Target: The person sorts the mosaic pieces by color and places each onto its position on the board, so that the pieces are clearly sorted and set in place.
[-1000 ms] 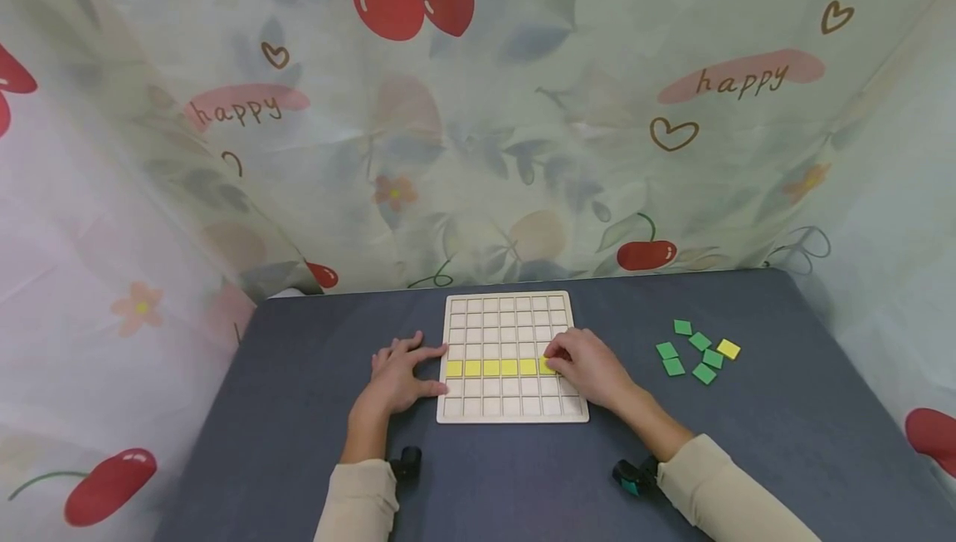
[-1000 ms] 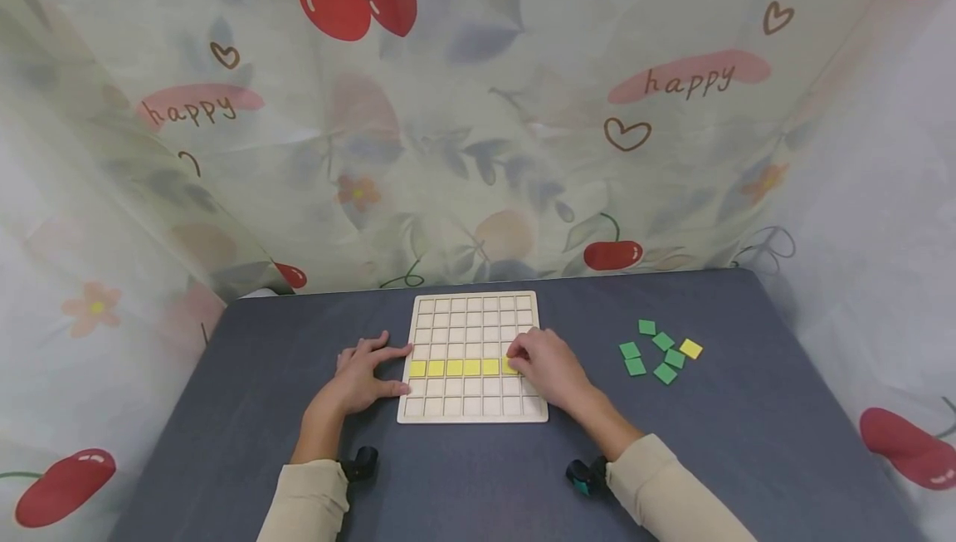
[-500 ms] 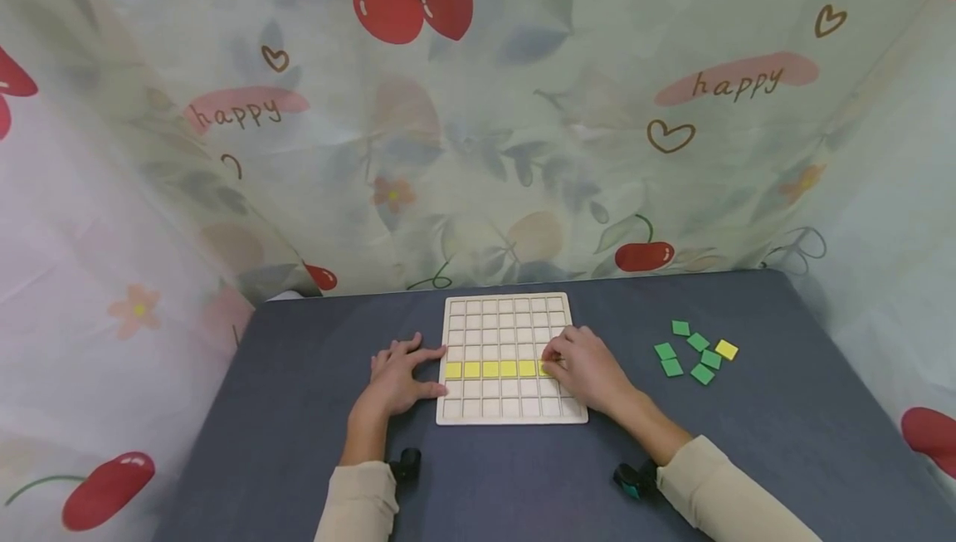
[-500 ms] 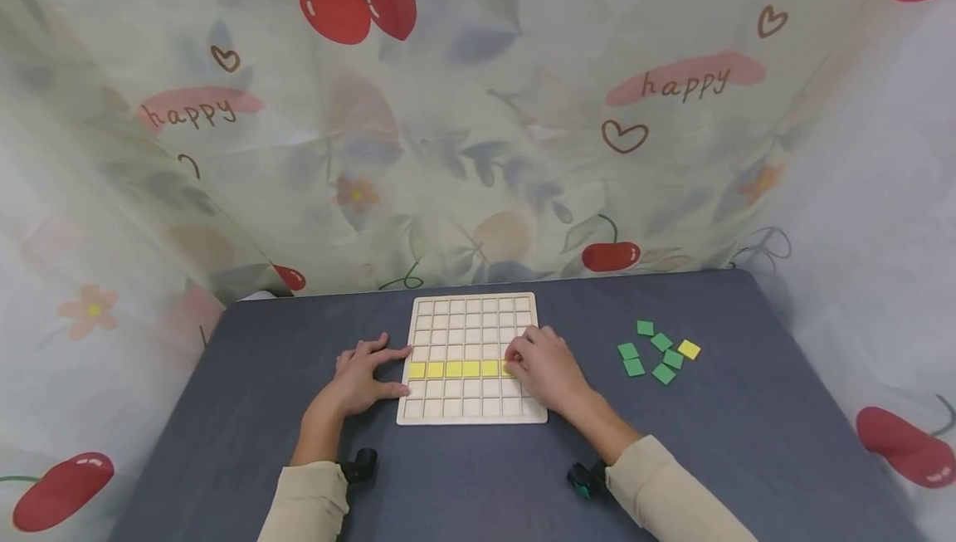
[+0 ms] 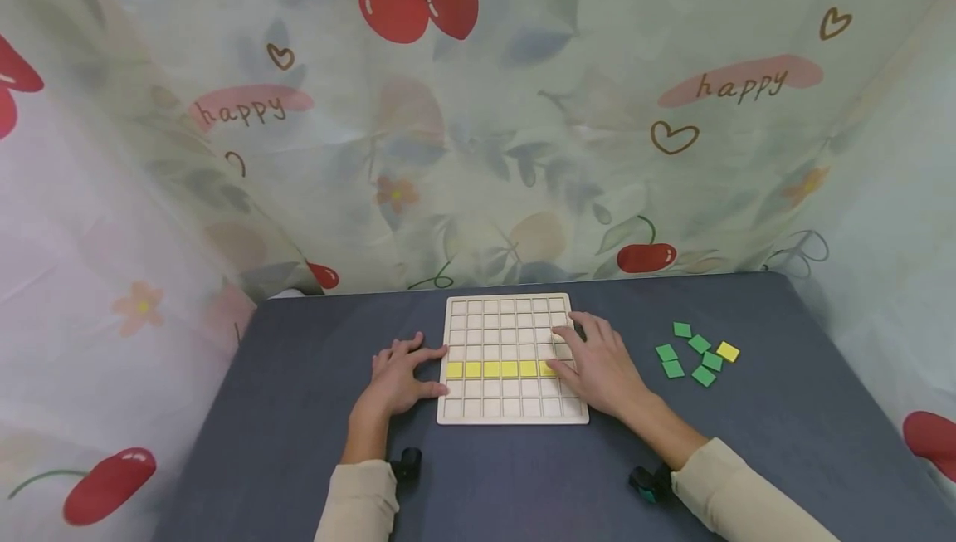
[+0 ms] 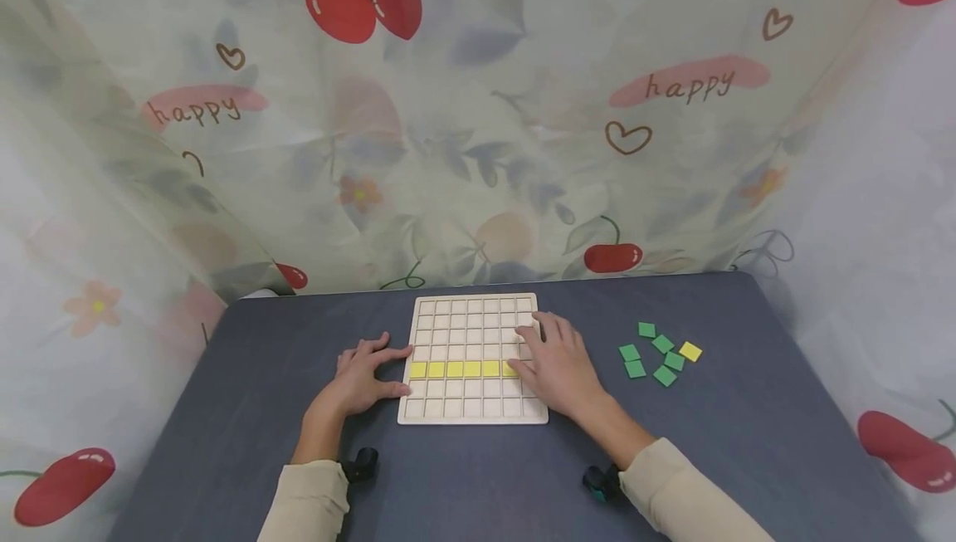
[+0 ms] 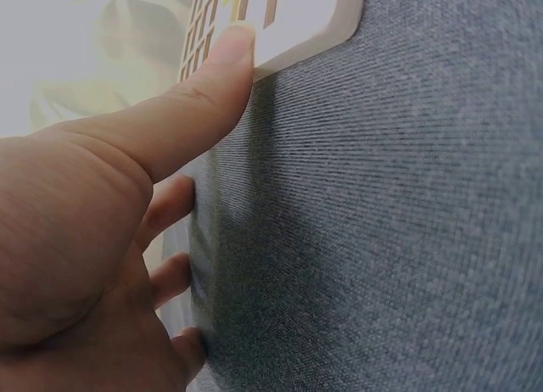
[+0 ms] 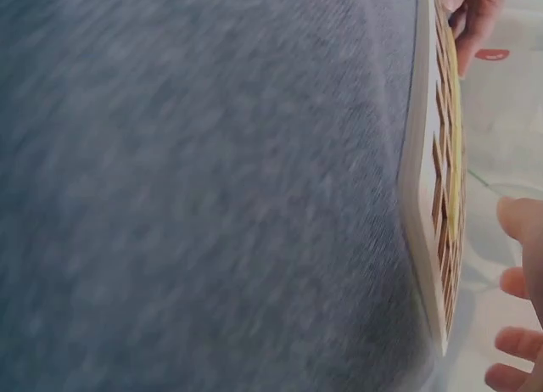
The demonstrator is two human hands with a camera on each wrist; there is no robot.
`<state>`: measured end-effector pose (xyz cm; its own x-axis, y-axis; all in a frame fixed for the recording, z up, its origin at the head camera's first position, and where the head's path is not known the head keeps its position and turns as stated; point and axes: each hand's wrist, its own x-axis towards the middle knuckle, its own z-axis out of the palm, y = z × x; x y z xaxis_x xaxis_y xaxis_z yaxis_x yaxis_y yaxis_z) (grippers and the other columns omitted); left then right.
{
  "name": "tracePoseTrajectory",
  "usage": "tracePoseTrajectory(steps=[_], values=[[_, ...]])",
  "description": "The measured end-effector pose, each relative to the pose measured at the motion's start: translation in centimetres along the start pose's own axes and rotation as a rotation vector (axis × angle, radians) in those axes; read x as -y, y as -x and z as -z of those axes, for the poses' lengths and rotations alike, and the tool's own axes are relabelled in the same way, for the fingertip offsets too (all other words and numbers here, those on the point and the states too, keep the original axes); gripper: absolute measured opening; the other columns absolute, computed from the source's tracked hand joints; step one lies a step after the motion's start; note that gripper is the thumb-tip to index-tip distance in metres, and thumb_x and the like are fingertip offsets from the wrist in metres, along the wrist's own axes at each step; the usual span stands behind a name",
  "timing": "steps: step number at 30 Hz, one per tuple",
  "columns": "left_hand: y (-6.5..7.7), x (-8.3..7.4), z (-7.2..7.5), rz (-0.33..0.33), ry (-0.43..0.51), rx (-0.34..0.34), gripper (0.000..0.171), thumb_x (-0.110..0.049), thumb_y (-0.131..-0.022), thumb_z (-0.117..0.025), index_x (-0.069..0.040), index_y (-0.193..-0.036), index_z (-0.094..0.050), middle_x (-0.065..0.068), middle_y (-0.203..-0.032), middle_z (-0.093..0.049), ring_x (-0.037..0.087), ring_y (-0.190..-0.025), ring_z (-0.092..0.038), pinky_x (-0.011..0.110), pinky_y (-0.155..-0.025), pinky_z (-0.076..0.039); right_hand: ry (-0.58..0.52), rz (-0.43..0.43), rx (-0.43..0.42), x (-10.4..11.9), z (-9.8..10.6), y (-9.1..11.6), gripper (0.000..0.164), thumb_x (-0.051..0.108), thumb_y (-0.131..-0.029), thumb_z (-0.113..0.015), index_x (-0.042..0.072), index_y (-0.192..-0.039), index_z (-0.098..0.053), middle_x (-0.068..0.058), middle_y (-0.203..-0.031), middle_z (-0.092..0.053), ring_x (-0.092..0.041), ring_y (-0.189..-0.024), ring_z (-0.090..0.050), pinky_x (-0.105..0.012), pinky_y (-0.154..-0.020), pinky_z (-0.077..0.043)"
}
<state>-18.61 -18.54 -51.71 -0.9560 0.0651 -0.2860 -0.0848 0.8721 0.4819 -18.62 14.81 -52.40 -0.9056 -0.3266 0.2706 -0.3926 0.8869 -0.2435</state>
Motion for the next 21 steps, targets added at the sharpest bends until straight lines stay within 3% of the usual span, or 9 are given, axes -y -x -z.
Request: tracePoseTrajectory(steps=[9,21], values=[[0.0,-0.1,0.1,0.002,-0.01,0.009,0.073,-0.041,-0.081,-0.084,-0.036,-0.147,-0.055,0.007,-0.171,-0.026,0.046,-0.158,-0.011,0.067,-0.126,-0.003,-0.001,-0.067,0.071,-1.7,0.1,1.0,0.068,0.054,-0.095,-0.064,0.013,-0.148,-0.051,-0.023,-0.165,-0.027,-0.047,-0.153,-0.024,-0.068,-0.121,-0.024],[0.0,0.0,0.1,-0.002,-0.004,0.008,0.073,-0.042,-0.081,-0.084,-0.037,-0.148,-0.054,0.007,-0.171,-0.025,0.046,-0.158,-0.01,0.067,-0.126,-0.002,0.024,-0.112,0.128,-4.0,1.0,1.6,0.084,0.066,-0.096,-0.055,0.017,-0.16,-0.033,-0.023,-0.17,-0.015,-0.051,-0.156,-0.01,-0.073,-0.122,-0.011]])
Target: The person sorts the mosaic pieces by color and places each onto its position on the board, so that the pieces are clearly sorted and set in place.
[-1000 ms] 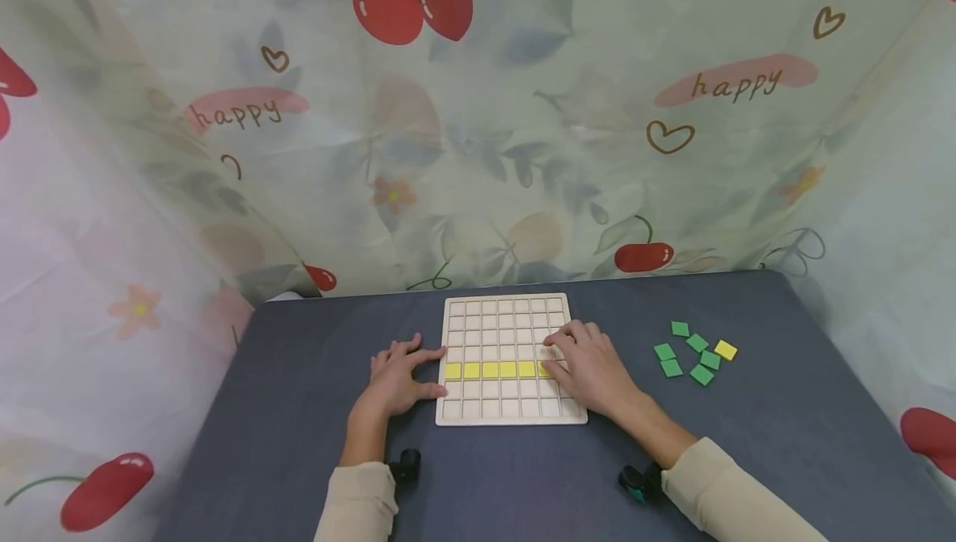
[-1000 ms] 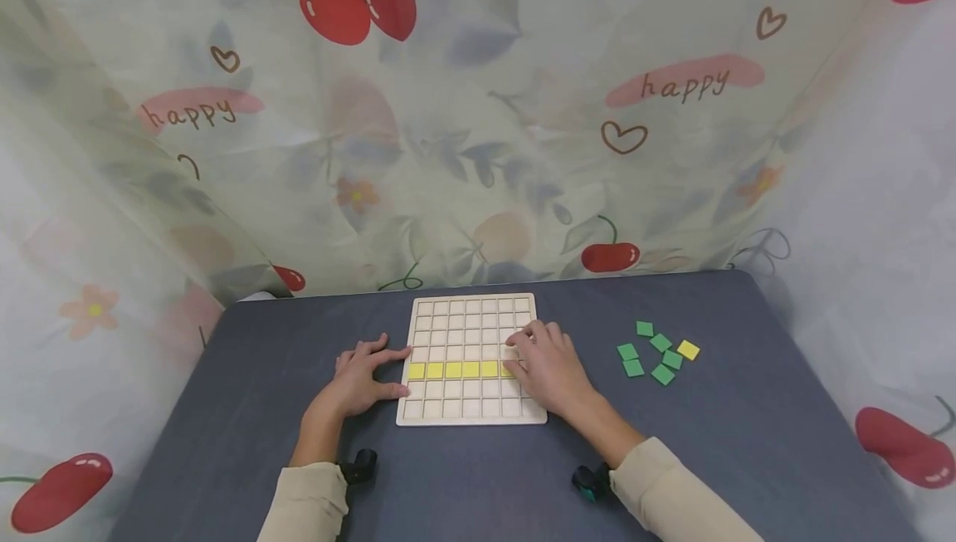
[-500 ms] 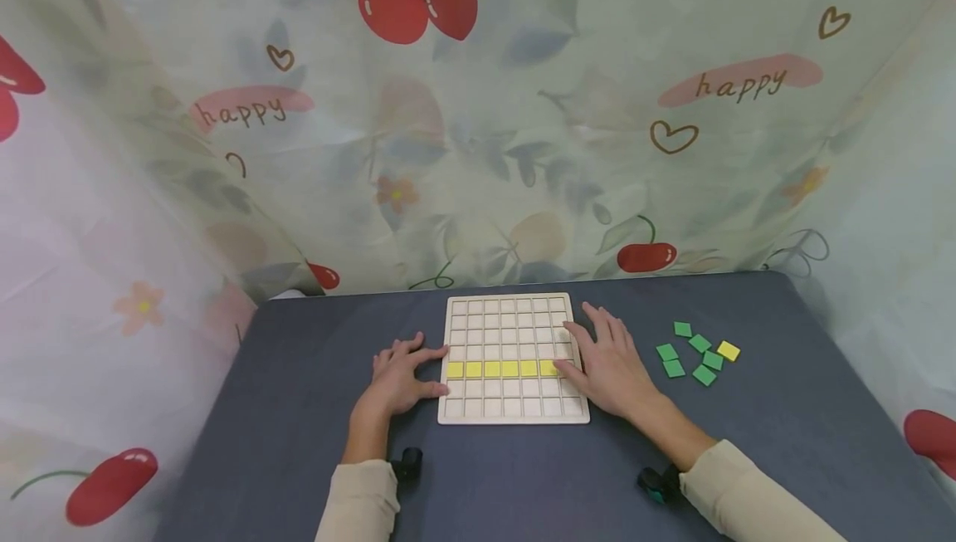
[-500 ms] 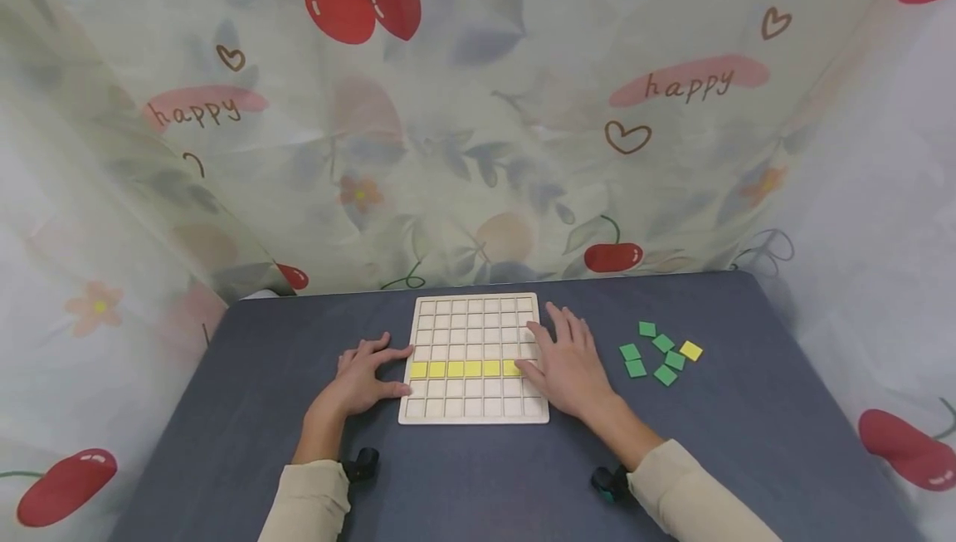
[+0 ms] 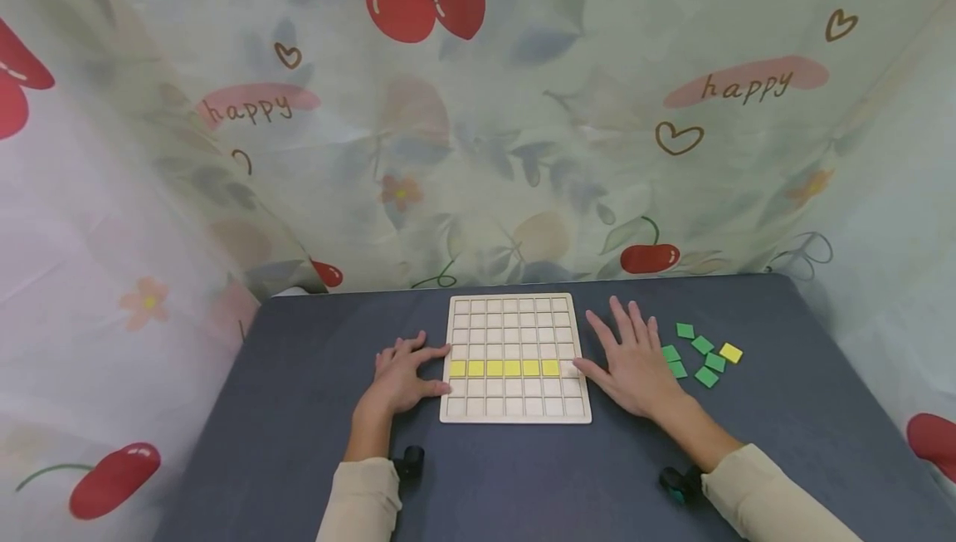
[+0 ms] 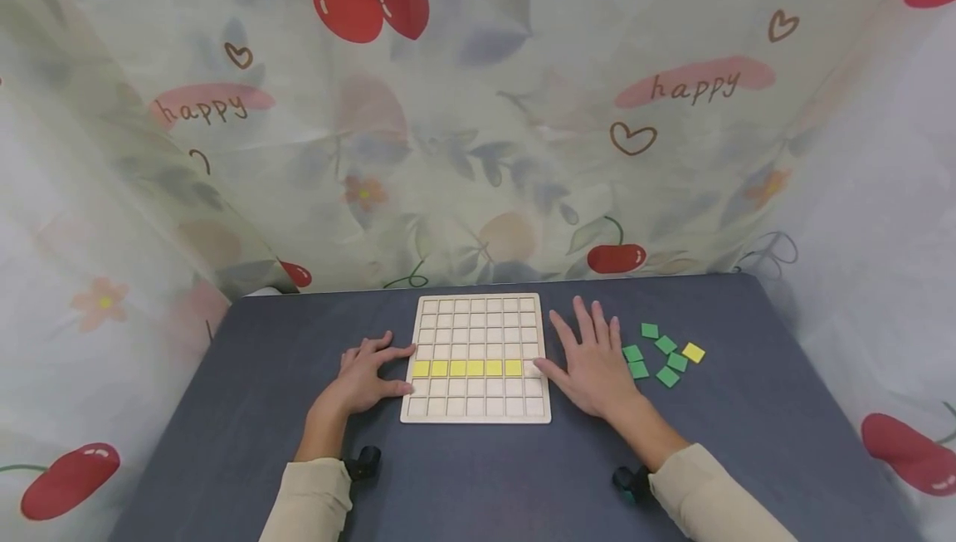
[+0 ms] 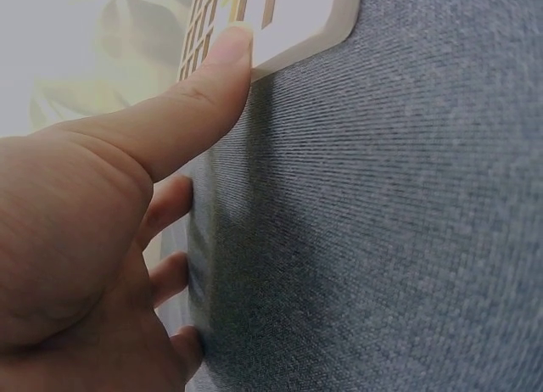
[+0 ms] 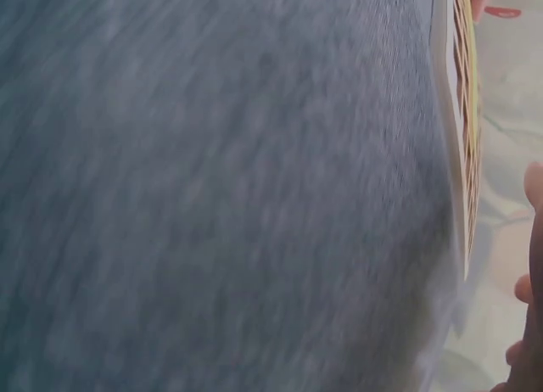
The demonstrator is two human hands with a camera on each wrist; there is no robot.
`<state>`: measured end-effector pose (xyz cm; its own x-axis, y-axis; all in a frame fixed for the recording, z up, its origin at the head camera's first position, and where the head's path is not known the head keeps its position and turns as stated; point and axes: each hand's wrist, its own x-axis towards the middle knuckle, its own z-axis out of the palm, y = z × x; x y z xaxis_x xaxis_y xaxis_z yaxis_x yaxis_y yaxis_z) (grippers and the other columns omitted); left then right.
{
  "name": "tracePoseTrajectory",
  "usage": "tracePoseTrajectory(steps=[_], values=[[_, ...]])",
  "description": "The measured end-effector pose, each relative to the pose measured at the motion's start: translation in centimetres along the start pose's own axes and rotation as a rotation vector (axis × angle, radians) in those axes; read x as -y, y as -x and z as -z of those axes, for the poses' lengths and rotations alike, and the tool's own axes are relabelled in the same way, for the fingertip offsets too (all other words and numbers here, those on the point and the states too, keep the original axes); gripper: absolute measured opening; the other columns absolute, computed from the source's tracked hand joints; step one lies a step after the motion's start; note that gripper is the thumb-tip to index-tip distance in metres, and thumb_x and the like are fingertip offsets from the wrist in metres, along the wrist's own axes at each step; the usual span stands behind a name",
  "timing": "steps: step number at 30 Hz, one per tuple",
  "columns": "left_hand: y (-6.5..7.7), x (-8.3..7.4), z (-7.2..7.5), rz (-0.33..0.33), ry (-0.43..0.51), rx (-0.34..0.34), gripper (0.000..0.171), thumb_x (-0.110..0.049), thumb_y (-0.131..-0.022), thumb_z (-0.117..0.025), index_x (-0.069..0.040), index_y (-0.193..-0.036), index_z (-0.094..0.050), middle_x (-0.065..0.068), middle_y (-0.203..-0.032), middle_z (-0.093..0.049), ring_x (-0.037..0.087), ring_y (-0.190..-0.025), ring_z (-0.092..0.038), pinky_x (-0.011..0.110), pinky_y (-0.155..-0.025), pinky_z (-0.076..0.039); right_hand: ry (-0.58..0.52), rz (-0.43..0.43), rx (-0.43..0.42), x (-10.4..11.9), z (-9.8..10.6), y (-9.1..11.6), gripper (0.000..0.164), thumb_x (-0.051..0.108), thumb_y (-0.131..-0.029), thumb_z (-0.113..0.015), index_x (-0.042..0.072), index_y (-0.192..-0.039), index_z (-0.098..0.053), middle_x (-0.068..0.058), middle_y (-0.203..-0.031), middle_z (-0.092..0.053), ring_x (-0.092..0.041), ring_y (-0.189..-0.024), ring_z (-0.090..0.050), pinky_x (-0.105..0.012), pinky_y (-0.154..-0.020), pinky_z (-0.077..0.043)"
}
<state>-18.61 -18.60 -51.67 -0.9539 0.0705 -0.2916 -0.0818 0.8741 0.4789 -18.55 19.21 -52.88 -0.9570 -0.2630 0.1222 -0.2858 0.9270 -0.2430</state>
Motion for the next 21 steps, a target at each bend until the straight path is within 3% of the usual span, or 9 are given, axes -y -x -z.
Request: tracePoseTrajectory(steps=[21], values=[[0.2,-0.1,0.0,0.003,0.009,-0.007,0.072,-0.041,-0.081,-0.084,-0.036,-0.147,-0.055,0.007,-0.171,-0.026,0.046,-0.159,-0.01,0.066,-0.127,-0.002,-0.002,-0.116,-0.017,-5.1,1.5,1.7,0.089,0.07,-0.097,-0.049,0.016,-0.163,-0.025,-0.027,-0.17,-0.007,-0.055,-0.155,-0.006,-0.078,-0.118,-0.002]])
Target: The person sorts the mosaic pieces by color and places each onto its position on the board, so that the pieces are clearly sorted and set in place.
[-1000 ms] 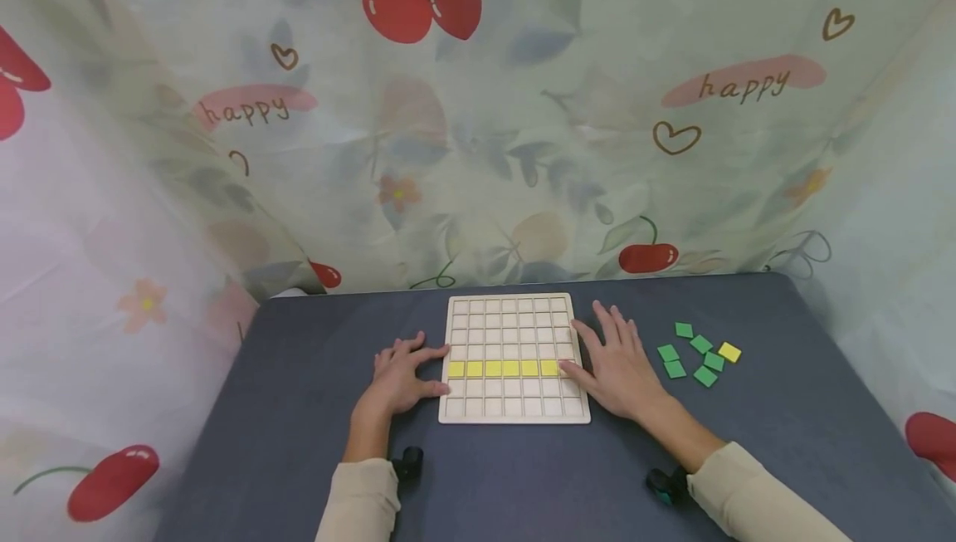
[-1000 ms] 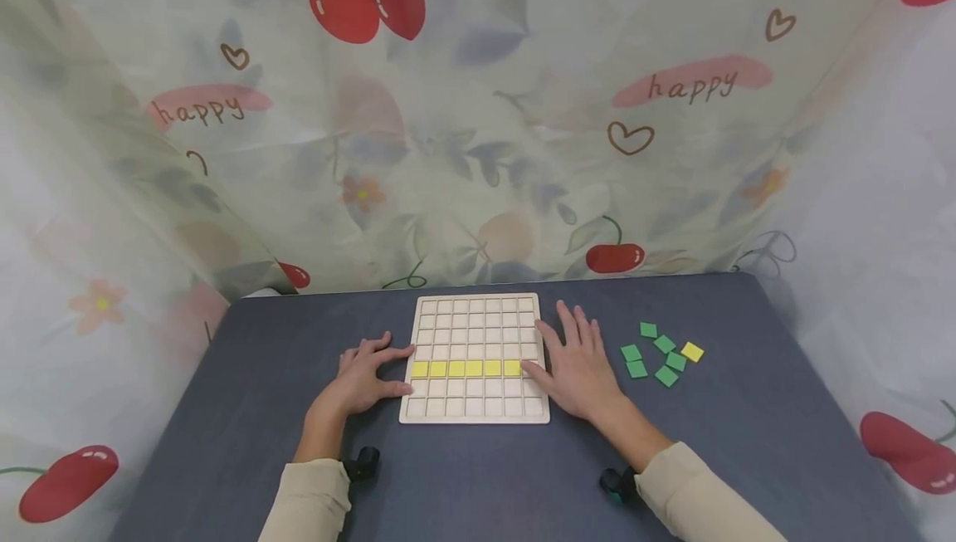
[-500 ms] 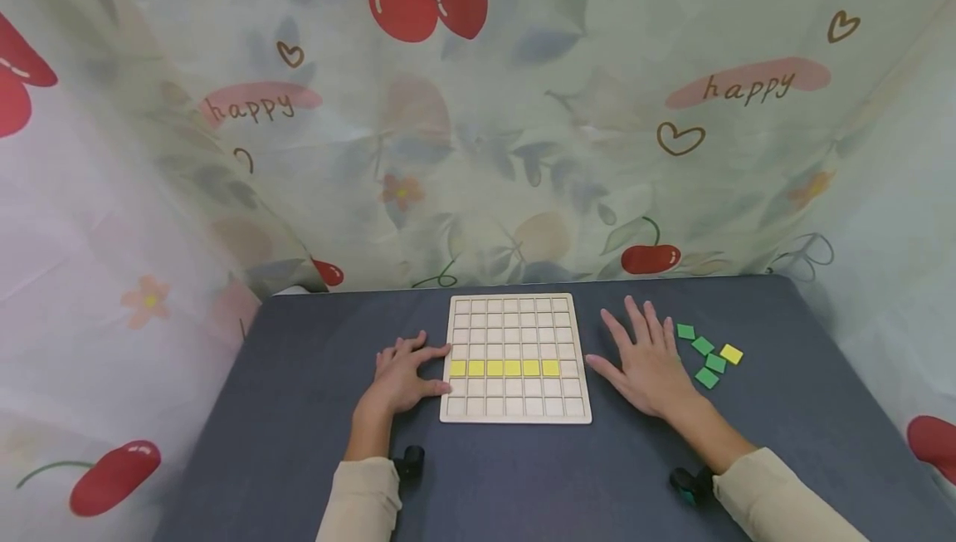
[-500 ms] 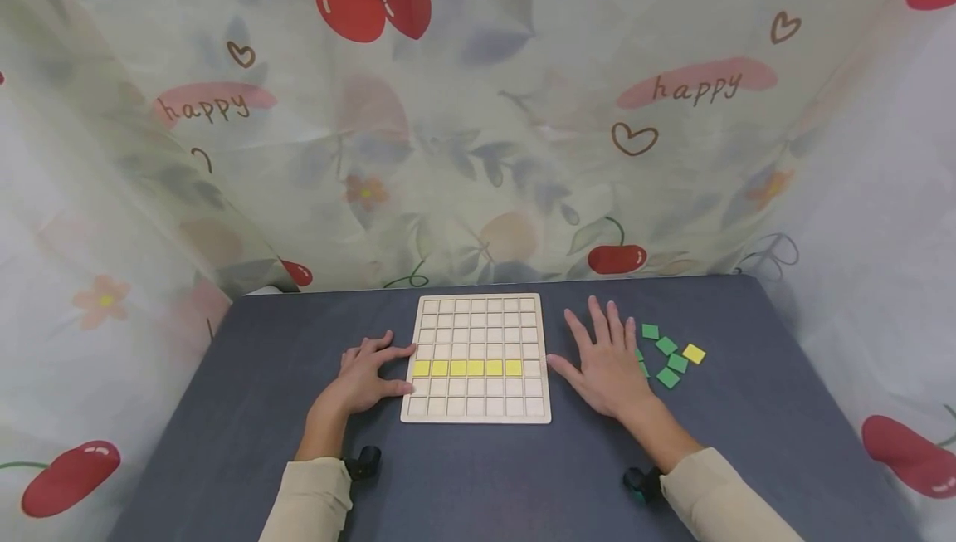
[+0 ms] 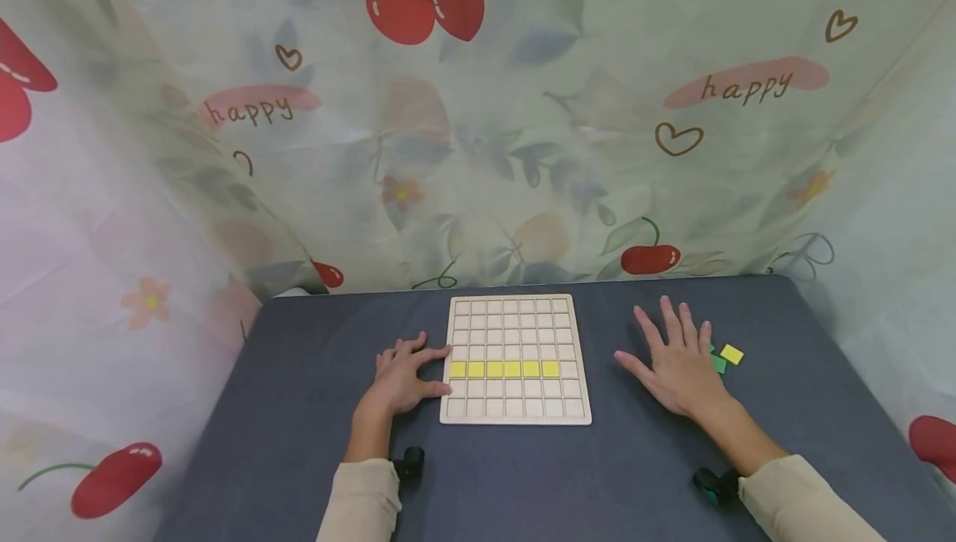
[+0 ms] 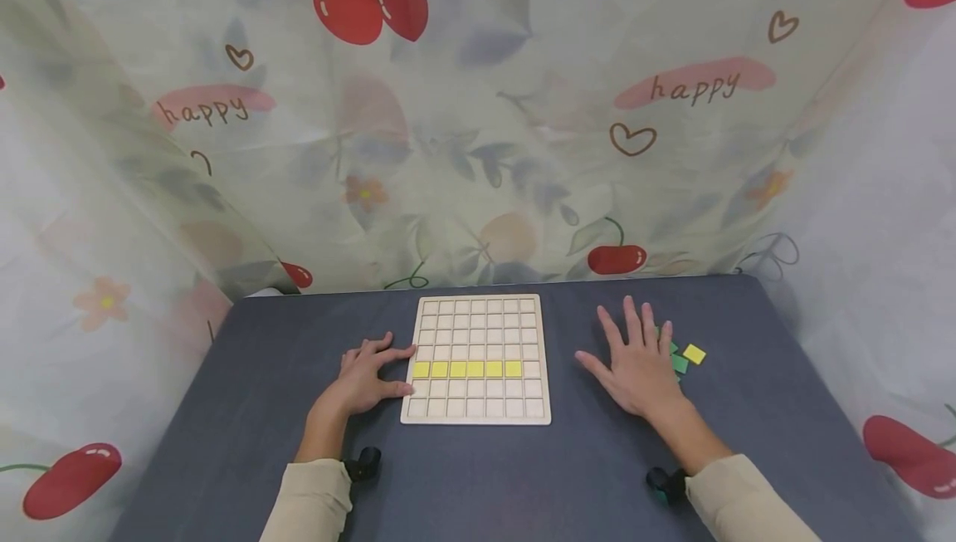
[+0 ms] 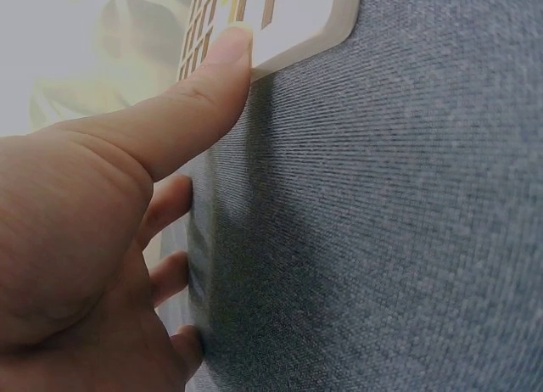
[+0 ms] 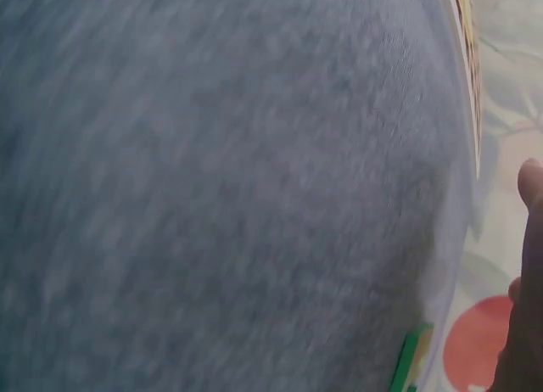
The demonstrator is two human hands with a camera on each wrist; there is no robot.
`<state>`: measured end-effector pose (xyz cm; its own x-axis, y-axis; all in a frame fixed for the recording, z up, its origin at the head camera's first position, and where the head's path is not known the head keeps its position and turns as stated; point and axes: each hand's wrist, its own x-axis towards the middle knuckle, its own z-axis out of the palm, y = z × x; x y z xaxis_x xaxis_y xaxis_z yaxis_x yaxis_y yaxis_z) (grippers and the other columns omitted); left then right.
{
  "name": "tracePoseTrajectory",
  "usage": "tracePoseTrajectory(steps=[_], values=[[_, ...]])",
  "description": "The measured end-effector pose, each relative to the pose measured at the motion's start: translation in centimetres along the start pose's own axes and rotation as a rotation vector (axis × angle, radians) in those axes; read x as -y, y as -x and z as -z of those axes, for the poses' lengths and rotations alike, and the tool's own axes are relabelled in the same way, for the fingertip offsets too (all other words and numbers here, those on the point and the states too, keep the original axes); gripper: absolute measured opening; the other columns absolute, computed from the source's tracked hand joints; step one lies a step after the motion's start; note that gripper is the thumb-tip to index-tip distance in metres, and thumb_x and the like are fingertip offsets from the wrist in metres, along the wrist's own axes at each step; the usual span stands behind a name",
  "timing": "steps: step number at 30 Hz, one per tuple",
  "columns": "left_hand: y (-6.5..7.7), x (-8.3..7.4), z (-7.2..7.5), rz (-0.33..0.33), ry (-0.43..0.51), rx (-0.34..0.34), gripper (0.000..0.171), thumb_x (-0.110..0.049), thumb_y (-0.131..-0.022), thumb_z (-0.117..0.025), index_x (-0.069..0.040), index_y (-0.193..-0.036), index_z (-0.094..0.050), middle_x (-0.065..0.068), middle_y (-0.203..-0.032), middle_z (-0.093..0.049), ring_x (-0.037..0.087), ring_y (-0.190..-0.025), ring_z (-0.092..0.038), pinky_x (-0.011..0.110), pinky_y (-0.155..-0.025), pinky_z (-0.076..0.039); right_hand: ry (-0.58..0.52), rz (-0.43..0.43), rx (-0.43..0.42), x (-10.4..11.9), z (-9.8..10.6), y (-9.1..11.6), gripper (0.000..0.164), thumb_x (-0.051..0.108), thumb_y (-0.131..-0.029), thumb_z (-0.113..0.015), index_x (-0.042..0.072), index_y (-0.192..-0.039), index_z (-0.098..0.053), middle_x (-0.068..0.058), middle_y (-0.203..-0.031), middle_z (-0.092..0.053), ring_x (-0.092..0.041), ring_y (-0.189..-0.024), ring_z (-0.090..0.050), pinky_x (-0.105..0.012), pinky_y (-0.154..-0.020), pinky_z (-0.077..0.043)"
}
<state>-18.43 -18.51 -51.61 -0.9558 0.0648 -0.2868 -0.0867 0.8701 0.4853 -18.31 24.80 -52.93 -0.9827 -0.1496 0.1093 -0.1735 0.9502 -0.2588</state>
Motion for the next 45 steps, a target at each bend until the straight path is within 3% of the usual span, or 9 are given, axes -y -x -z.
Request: tracePoseTrajectory(steps=[9,25,36,45], values=[[0.1,0.0,0.0,-0.01,0.001,0.0,0.072,-0.041,-0.081,-0.084,-0.036,-0.147,-0.055,0.007,-0.171,-0.026,0.046,-0.158,-0.01,0.066,-0.127,-0.002,-0.018,-0.026,-0.012,-2.1,0.8,0.6,0.087,0.068,-0.098,-0.049,0.015,-0.163,-0.025,-0.029,-0.169,-0.008,-0.055,-0.154,-0.007,-0.079,-0.117,-0.001],[0.0,0.0,0.0,0.01,0.0,0.008,0.072,-0.04,-0.081,-0.084,-0.037,-0.148,-0.055,0.007,-0.171,-0.026,0.046,-0.158,-0.01,0.066,-0.127,-0.002,-0.037,-0.086,0.038,-5.4,1.8,1.7,0.088,0.066,-0.101,-0.043,0.014,-0.165,-0.014,-0.031,-0.168,-0.001,-0.057,-0.153,0.001,-0.08,-0.115,0.007],[-0.1,-0.1,0.0,0.011,-0.01,0.005,0.073,-0.04,-0.082,-0.084,-0.036,-0.148,-0.054,0.007,-0.171,-0.026,0.045,-0.158,-0.011,0.066,-0.127,-0.002,-0.078,-0.091,0.06,-8.3,2.0,2.2,0.083,0.061,-0.104,-0.043,0.009,-0.163,-0.017,-0.037,-0.164,-0.008,-0.061,-0.15,-0.004,-0.082,-0.113,-0.002],[-0.1,-0.1,0.0,0.016,-0.009,0.012,0.073,-0.041,-0.081,-0.083,-0.037,-0.148,-0.054,0.007,-0.171,-0.025,0.045,-0.159,-0.01,0.066,-0.127,-0.002,-0.113,-0.089,0.071,-10.5,2.4,2.8,0.076,0.052,-0.108,-0.04,0.007,-0.163,-0.012,-0.042,-0.159,-0.012,-0.064,-0.147,-0.009,-0.08,-0.108,-0.018]])
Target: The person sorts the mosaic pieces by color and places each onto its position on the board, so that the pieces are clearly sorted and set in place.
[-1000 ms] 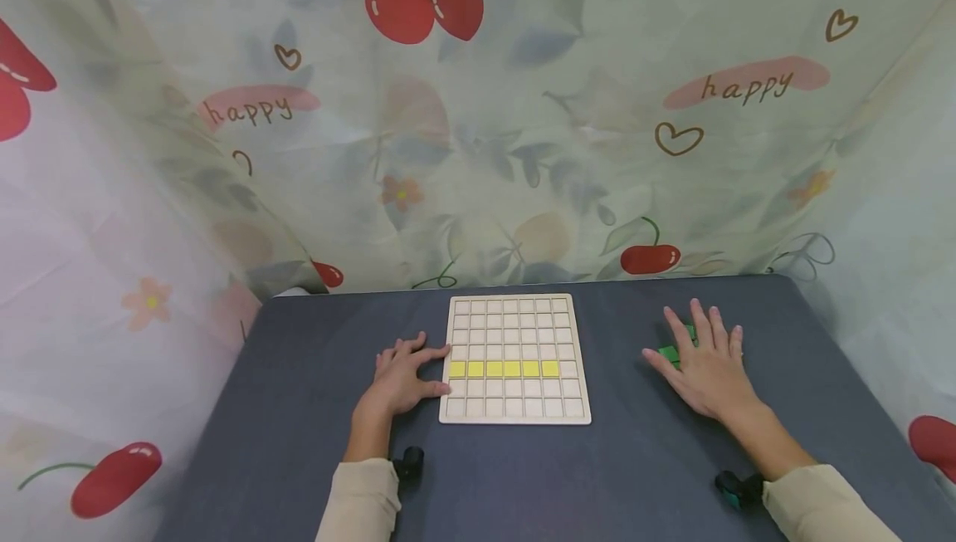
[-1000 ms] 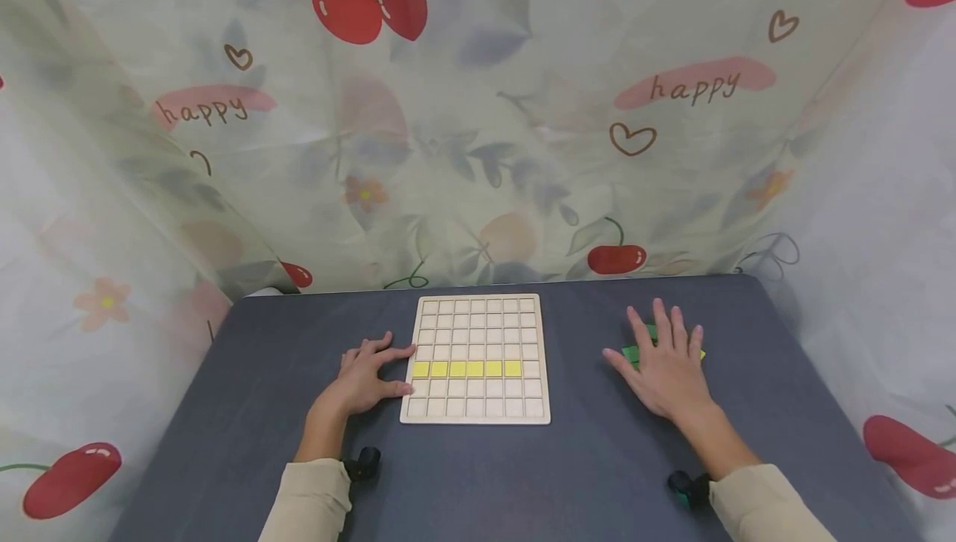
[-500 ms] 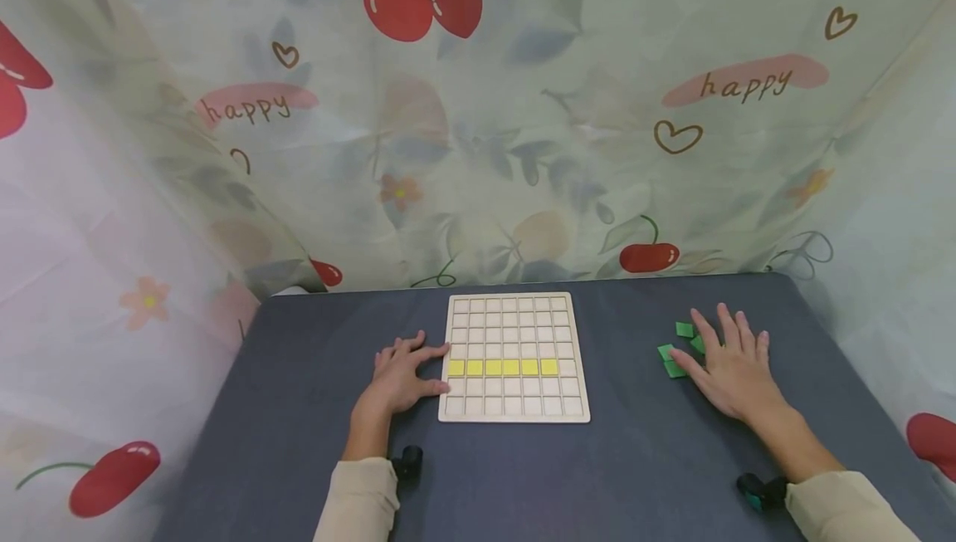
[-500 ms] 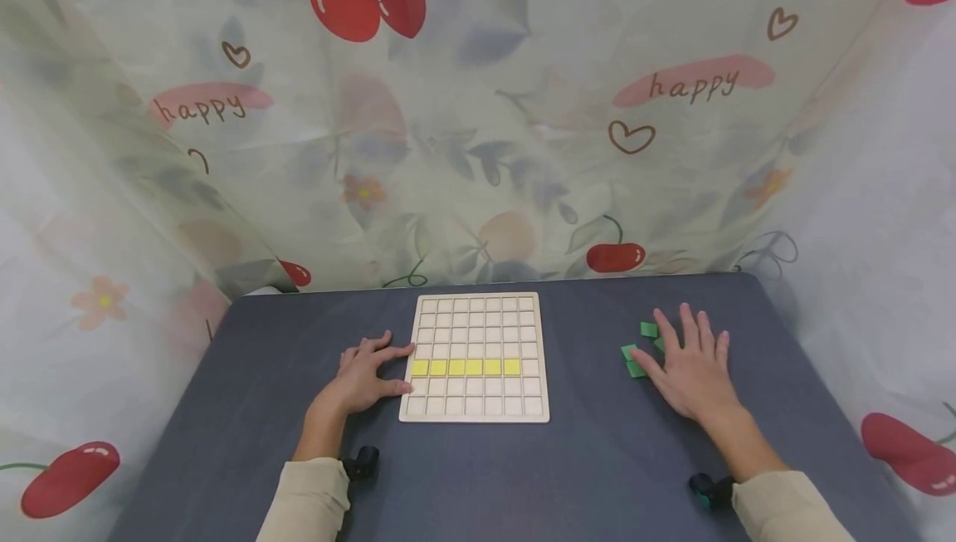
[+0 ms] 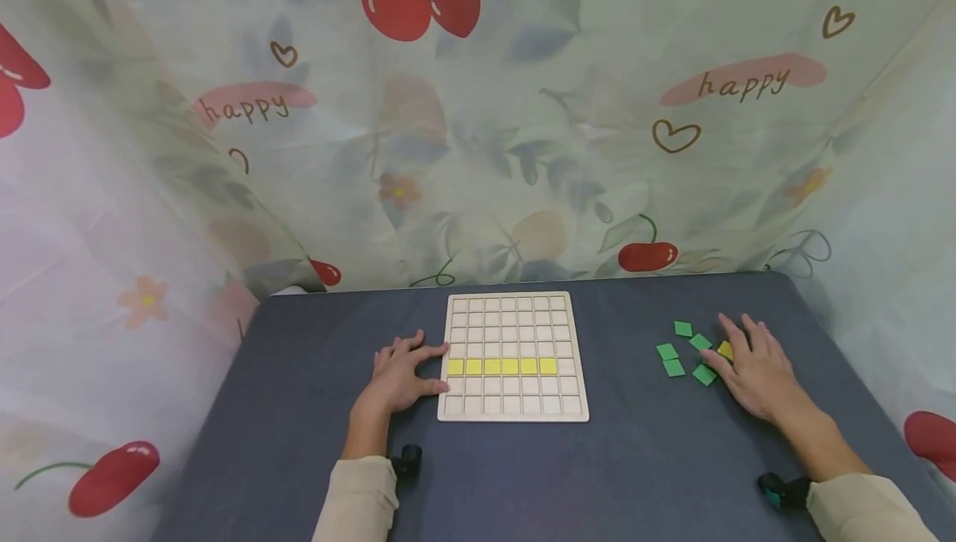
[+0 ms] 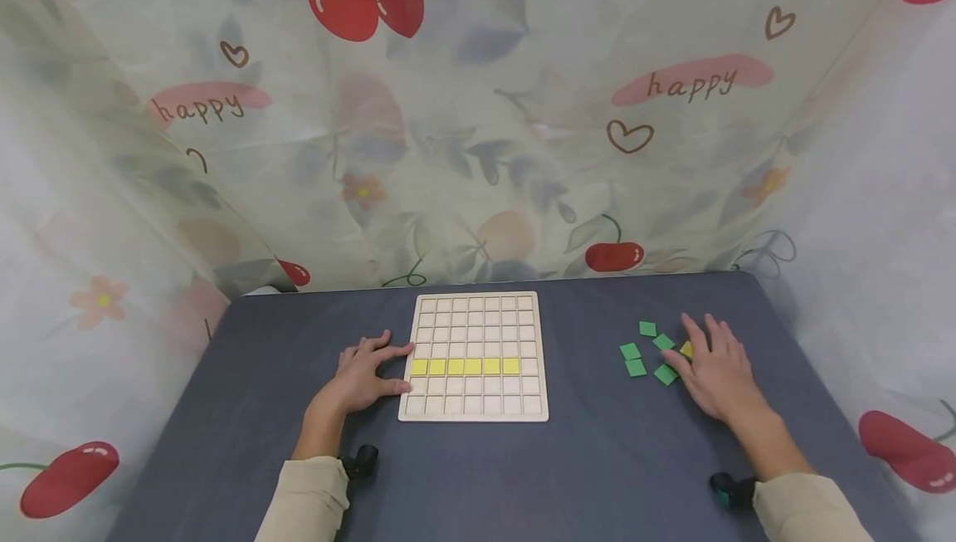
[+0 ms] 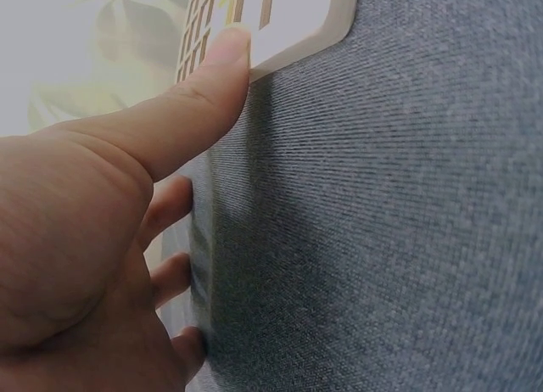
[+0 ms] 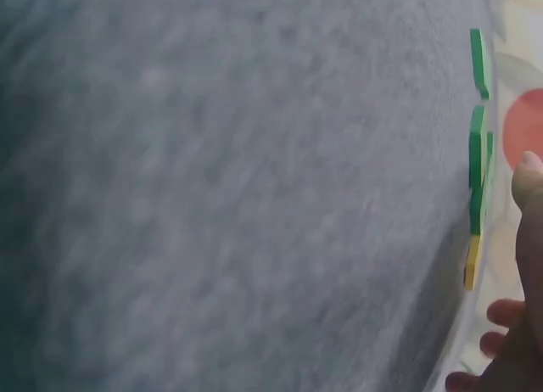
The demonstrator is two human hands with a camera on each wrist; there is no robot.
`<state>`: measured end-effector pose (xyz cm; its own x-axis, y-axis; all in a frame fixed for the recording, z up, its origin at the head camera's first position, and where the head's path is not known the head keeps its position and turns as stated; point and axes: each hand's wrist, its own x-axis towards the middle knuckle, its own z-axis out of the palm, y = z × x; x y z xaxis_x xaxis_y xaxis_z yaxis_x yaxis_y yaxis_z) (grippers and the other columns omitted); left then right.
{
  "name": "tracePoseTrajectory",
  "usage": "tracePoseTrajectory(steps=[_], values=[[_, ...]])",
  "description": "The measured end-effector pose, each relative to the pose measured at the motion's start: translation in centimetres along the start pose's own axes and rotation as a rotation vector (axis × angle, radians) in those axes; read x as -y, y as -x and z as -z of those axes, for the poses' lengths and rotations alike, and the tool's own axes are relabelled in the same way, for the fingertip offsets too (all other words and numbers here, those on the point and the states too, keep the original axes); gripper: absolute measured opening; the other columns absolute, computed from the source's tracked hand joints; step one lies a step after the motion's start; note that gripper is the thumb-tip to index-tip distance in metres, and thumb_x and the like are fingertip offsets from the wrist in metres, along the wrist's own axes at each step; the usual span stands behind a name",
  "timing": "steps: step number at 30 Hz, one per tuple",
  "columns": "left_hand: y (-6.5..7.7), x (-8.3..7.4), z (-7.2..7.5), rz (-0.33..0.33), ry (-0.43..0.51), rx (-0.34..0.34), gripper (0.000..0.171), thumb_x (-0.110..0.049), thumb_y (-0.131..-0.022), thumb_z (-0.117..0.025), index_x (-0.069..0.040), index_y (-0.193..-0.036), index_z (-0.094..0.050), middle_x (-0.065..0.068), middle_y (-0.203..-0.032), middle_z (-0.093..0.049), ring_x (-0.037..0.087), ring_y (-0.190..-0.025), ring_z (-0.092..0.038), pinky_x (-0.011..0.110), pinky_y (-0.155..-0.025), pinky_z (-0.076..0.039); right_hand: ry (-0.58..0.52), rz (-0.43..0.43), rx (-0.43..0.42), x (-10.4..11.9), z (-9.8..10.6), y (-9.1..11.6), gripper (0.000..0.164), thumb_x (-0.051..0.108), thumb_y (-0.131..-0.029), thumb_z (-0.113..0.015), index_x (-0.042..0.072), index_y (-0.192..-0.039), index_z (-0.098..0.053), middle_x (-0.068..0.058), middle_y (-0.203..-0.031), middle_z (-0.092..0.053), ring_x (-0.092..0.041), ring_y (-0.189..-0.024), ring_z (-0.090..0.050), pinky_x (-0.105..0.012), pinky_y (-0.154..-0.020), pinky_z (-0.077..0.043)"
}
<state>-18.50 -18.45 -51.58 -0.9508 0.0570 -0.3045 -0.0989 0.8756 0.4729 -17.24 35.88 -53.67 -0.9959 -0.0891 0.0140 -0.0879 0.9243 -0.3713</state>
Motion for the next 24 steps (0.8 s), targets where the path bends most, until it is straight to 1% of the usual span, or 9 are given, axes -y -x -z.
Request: tracePoseTrajectory(steps=[4,6,10,14,19,24], values=[[0.0,0.0,0.1,0.003,0.004,0.002,0.073,-0.041,-0.082,-0.083,-0.036,-0.148,-0.054,0.007,-0.171,-0.025,0.045,-0.159,-0.009,0.065,-0.127,-0.002,0.009,0.001,-0.03,-0.5,0.1,0.1,0.072,0.047,-0.109,-0.043,0.004,-0.161,-0.018,-0.042,-0.156,-0.021,-0.064,-0.144,-0.017,-0.082,-0.101,-0.025],[0.0,-0.1,0.1,0.004,0.006,0.003,0.073,-0.041,-0.082,-0.083,-0.036,-0.148,-0.054,0.007,-0.171,-0.025,0.045,-0.159,-0.009,0.065,-0.127,-0.002,0.013,0.006,-0.04,-0.7,0.1,0.1,0.069,0.044,-0.109,-0.044,0.0,-0.159,-0.023,-0.043,-0.153,-0.025,-0.065,-0.142,-0.02,-0.081,-0.1,-0.026],[0.0,-0.1,0.0,0.003,0.007,-0.002,0.073,-0.041,-0.082,-0.084,-0.036,-0.148,-0.054,0.007,-0.171,-0.026,0.045,-0.159,-0.009,0.065,-0.127,-0.002,0.026,0.027,-0.06,-0.9,0.2,0.2,0.058,0.033,-0.109,-0.048,-0.006,-0.151,-0.036,-0.044,-0.147,-0.032,-0.067,-0.134,-0.027,-0.081,-0.099,-0.028],[0.0,-0.1,-0.1,0.002,0.005,-0.006,0.073,-0.041,-0.081,-0.084,-0.036,-0.148,-0.054,0.007,-0.171,-0.026,0.045,-0.158,-0.01,0.065,-0.127,-0.003,0.055,0.038,-0.084,-1.1,0.1,0.3,0.047,0.027,-0.109,-0.05,-0.008,-0.14,-0.048,-0.043,-0.143,-0.039,-0.066,-0.129,-0.033,-0.079,-0.097,-0.031],[0.0,-0.1,-0.1,0.003,0.005,-0.007,0.073,-0.041,-0.081,-0.084,-0.036,-0.148,-0.054,0.007,-0.171,-0.026,0.045,-0.158,-0.01,0.065,-0.127,-0.003,0.064,0.073,-0.142,-1.2,-0.2,0.4,0.035,0.019,-0.106,-0.055,-0.009,-0.128,-0.057,-0.043,-0.139,-0.044,-0.062,-0.128,-0.038,-0.075,-0.1,-0.032],[0.1,-0.1,-0.1,0.009,0.004,-0.008,0.073,-0.041,-0.081,-0.084,-0.036,-0.148,-0.055,0.007,-0.171,-0.026,0.045,-0.158,-0.01,0.065,-0.127,-0.003,0.058,0.113,-0.197,-1.0,-0.1,0.3,0.025,0.009,-0.1,-0.063,-0.01,-0.115,-0.061,-0.041,-0.129,-0.052,-0.056,-0.124,-0.044,-0.068,-0.103,-0.032]])
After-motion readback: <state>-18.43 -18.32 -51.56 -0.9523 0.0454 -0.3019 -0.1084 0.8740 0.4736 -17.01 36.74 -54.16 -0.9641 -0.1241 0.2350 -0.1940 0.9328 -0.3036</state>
